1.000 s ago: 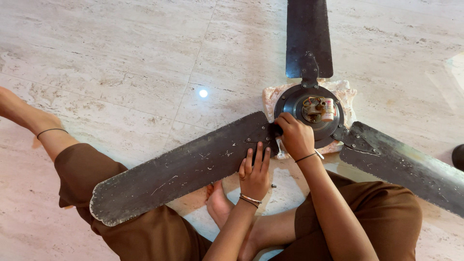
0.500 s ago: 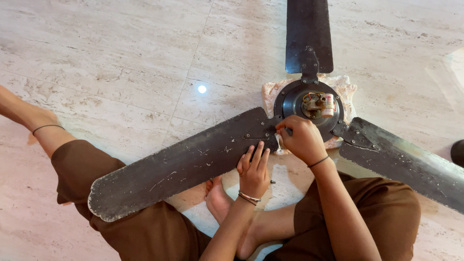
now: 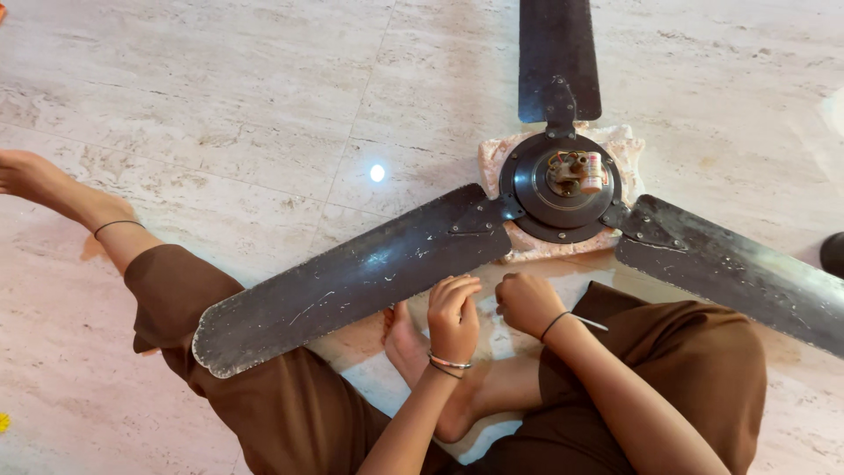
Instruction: The person sits on the floor and uses a screwdriver to remove the screws holding the fan blades to the motor housing. They detach two blades one by one and place them on the floor, leaving one blade still attached to the fan hub.
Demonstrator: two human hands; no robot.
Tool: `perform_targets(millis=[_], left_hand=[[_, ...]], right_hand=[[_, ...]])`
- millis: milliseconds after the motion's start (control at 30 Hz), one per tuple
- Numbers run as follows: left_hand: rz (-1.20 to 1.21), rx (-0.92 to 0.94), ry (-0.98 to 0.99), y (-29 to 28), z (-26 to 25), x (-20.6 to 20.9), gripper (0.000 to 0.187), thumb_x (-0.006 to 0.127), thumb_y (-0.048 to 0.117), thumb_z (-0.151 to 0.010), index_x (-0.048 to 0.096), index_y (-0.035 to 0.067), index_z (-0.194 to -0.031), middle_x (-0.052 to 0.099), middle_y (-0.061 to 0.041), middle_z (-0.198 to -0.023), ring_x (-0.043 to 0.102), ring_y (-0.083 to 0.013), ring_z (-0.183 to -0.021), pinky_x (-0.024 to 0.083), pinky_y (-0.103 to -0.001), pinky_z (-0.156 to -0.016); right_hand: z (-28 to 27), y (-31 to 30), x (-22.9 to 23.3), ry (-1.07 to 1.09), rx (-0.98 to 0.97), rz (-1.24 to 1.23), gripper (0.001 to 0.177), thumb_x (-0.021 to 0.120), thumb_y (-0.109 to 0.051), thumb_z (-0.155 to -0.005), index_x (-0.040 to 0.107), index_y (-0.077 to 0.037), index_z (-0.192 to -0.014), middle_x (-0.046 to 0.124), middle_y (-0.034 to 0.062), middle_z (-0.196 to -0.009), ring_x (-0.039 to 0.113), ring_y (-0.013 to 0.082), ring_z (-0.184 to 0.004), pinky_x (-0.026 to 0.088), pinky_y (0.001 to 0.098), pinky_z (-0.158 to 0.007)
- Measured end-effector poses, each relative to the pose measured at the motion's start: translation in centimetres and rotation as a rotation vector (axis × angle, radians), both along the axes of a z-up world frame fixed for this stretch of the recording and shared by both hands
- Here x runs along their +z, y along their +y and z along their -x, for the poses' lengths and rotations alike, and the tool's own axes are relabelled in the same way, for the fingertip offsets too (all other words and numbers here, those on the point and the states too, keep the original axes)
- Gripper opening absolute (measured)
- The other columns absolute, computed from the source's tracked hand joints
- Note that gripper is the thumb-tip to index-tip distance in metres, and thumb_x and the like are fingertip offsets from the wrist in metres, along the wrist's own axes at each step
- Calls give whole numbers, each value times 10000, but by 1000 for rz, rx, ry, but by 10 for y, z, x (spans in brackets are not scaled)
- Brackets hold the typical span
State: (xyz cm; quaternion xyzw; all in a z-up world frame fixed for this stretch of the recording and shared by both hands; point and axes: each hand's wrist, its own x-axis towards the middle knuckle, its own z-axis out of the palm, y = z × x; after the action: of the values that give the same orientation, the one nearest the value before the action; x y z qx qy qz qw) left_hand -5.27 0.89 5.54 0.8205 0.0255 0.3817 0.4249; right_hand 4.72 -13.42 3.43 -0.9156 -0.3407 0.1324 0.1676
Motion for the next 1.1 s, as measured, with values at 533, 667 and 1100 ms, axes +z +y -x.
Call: perform_targets(millis=[533, 667, 1100], left_hand=[[1659, -75, -23, 49, 0, -44, 325, 699, 223, -933, 499, -25, -1001, 661, -73, -1089, 692, -307, -1060, 605, -541, -974], [1630, -133, -94, 68, -1, -55, 159, 696, 95, -966, 621, -30, -1029, 665, -92, -1054, 673, -250, -1028, 587, -511, -1004], [1116, 148, -123, 177, -28, -6, 465, 674, 115, -959, 480, 137, -1381, 608, 5, -1179, 575, -134, -950, 472, -312, -703]], right_hand=[[-21, -16, -71, -156, -102, 237, 161, 612, -80, -875, 741, -105, -969, 682, 140, -1066, 725, 342, -905, 607, 437, -742], [-28, -24, -59, -123, -169, 274, 138, 625, -105, -880, 740, -108, -957, 665, 134, -1113, 716, 348, -929, 602, 445, -775], [2, -23, 26, 55, -115, 52, 192, 720, -256, -857, 698, -138, -1007, 658, 105, -1043, 696, 362, -876, 548, 495, -764]])
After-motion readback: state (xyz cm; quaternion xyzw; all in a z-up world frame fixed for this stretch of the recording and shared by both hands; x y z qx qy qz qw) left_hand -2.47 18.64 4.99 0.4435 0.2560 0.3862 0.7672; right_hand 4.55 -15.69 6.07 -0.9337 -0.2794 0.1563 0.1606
